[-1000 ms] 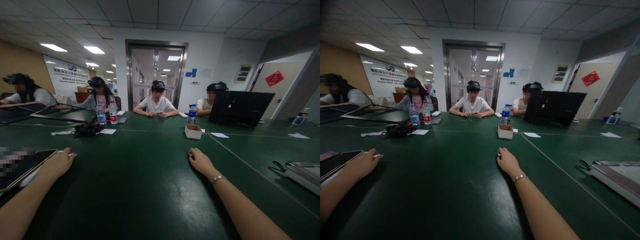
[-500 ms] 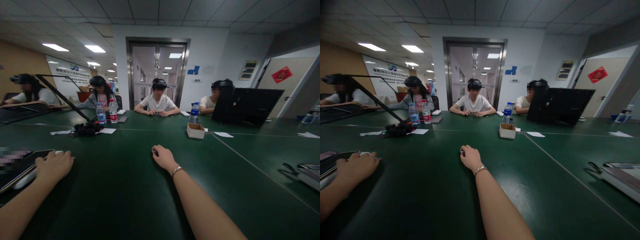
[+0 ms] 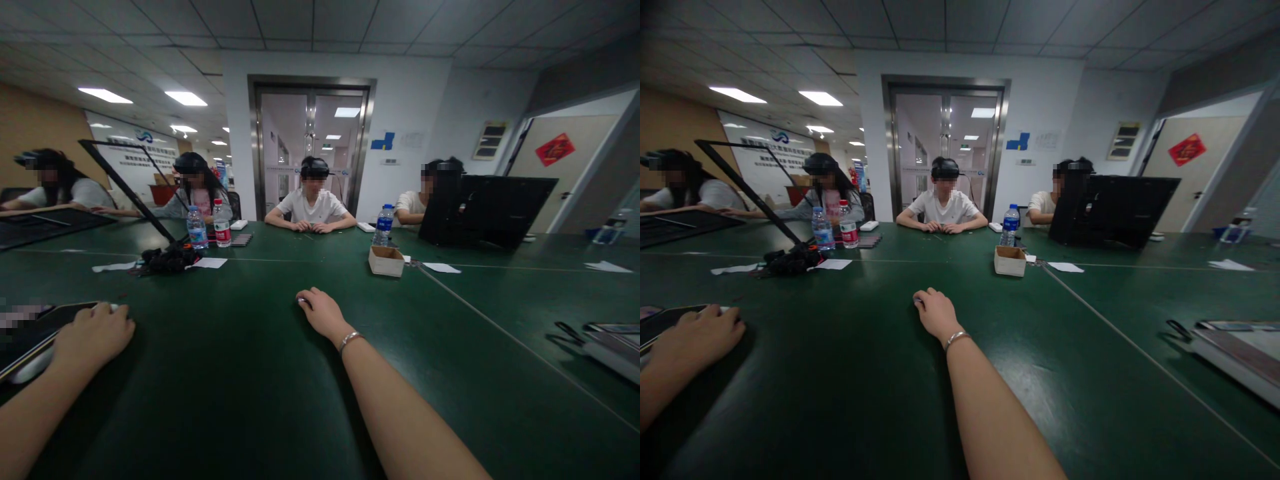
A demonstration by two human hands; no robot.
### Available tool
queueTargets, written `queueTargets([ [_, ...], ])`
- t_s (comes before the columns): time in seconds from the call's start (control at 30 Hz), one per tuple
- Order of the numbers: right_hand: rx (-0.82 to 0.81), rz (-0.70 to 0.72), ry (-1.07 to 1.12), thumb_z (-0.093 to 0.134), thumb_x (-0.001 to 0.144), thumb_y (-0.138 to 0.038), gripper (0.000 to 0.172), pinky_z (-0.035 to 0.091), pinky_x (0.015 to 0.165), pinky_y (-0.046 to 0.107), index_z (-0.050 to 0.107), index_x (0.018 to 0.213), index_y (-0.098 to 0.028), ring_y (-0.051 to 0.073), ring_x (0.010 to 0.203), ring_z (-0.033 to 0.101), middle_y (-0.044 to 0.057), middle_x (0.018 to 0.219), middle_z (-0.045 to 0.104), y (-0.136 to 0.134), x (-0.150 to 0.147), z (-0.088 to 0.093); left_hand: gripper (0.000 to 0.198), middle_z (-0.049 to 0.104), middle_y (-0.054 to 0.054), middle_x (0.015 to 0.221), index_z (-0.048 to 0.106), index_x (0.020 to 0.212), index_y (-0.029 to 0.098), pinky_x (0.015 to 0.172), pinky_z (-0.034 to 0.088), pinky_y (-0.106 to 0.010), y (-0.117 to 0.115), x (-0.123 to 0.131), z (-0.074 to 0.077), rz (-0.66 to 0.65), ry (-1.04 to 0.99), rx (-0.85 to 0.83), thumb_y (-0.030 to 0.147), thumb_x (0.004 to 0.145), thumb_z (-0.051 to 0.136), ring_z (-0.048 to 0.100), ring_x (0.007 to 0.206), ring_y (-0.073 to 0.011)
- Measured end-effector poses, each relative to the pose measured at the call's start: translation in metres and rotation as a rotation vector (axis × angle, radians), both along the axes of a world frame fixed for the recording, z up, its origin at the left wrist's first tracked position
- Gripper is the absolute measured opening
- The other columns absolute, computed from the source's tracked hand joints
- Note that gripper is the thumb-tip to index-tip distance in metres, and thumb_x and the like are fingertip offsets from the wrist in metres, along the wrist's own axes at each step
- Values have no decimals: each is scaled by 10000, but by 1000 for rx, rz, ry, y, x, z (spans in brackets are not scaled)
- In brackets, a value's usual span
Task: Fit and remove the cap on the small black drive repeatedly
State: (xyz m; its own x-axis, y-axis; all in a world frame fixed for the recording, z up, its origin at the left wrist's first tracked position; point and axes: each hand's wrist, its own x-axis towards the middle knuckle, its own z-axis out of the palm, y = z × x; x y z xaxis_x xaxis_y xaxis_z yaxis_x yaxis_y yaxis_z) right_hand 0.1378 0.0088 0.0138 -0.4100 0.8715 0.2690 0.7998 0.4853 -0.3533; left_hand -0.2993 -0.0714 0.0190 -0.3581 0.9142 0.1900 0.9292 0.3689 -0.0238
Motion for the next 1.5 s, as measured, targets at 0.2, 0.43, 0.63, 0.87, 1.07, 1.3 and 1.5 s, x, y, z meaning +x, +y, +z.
queueTargets([
  [0.2,-25,-7,29,355,938,-336,290,397,808,271,585,1091,-245,155,976,545,37,1062,595,-2,-1,3,444,554,-211,1108,624,1047,119,788,418,-476,-8,18,10,60,168,-39,357,787,355,461,1070,-394],
  [0.43,14,-24,-21,401,917,-354,252,394,801,279,597,1044,-260,159,968,558,24,1052,601,2,-4,-2,408,527,-171,1194,585,1160,178,888,365,-478,22,122,12,-503,196,95,280,816,390,466,1088,-341],
  [0.63,26,-46,-17,397,920,-366,270,388,762,262,569,1097,-255,160,951,564,39,1050,607,3,-3,-4,423,624,-147,1033,555,1103,164,780,451,-334,85,261,4,-697,-716,-4,462,867,367,593,874,-205],
  [0.87,-12,-140,7,362,927,-295,238,367,686,256,560,1011,-194,162,877,584,75,1007,638,7,-2,-4,269,660,-98,939,574,986,195,716,451,-313,108,307,-32,-652,-966,159,371,877,403,604,789,-174],
  [1.07,-23,-140,26,402,915,-379,251,366,686,247,571,991,-211,154,871,589,57,979,652,7,-2,-6,326,625,-145,1038,550,1106,191,811,434,-359,105,296,-27,-659,-760,189,327,903,335,589,924,-207],
  [1.3,-49,-127,33,426,891,-437,279,387,668,256,599,954,-228,160,855,598,33,957,662,9,-2,-5,369,536,-216,1235,605,1125,136,970,214,-598,90,145,6,-343,182,101,238,823,419,372,1226,-382],
  [1.5,-61,-154,9,411,895,-444,293,395,664,265,604,965,-235,167,854,604,36,973,666,6,-5,-1,489,544,-191,1251,537,1235,115,933,339,-503,55,19,3,-200,98,-142,310,878,265,485,1137,-343],
])
